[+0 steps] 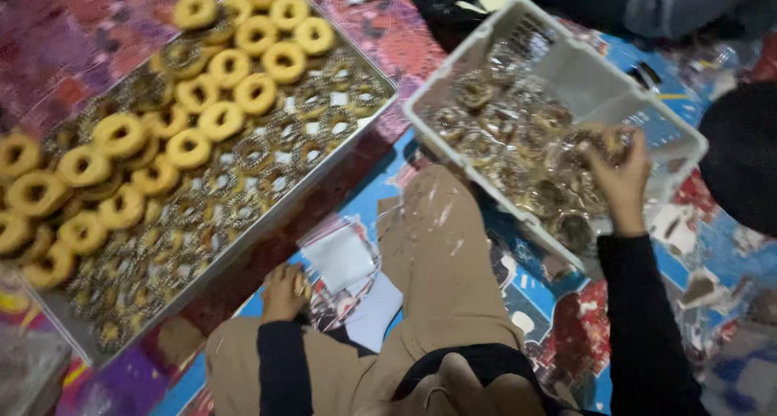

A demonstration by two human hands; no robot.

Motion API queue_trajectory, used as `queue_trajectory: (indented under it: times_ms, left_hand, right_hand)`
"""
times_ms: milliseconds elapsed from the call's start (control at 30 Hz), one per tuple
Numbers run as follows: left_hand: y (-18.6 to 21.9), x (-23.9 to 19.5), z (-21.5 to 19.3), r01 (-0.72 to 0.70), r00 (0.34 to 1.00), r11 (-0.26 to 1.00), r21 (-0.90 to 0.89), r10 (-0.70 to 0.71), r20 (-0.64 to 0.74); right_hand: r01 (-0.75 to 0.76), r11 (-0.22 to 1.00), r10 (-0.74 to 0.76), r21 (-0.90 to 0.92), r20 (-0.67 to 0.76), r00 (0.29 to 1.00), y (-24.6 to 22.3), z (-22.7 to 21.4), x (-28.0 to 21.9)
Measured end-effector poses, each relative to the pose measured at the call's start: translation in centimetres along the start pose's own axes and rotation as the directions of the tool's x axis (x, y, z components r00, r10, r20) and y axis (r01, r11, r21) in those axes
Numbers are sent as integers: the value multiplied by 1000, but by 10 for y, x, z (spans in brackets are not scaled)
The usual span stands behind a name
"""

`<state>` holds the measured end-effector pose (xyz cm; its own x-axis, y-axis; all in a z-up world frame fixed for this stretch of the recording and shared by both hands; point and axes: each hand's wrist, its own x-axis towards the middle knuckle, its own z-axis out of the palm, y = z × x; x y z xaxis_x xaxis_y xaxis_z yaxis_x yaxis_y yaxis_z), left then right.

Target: The person sits on the floor and repeatedly picks donuts from a metal tray, places them into small clear plastic bags, and puts the filled bags into a white plastic crate. The process is repeated for both plain and chocolate-sprinkled donuts.

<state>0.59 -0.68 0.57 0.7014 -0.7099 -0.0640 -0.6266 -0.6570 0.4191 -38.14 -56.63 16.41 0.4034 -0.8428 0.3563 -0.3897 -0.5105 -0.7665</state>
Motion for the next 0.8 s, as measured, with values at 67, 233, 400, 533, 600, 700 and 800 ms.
queue_trajectory:
  times_ms: [67,233,400,533,600,700,800]
  left_hand:
    - [-1,-6,-16,-30,999,995,-93,27,-31]
    - [-1,-13,-42,74,995,824,-561,-98,-13]
    - [-22,-47,-39,213,948,489,-846,-312,59]
    - [-17,-50,-29,278,887,415,-866,-458,65]
    - [8,-36,-14,331,864,706,-627,-493,-99]
    - [60,-3,12,155,950,960,-235,-210,-232]
    - [114,17,35,80,969,991,111,-51,-243]
  right_hand:
    - [39,969,-63,-242,-93,994,56,-22,36]
    - [-104,949,92,-297,-54,994,159,-20,75]
    - [-176,982,187,-70,227,956,192,6,74]
    - [-307,946,324,-106,343,882,195,2,69]
    - [-203,945,280,-258,311,908,194,3,63]
    - [-53,918,172,-393,275,946,191,12,58]
    - [-29,918,148,-395,275,950,187,16,55]
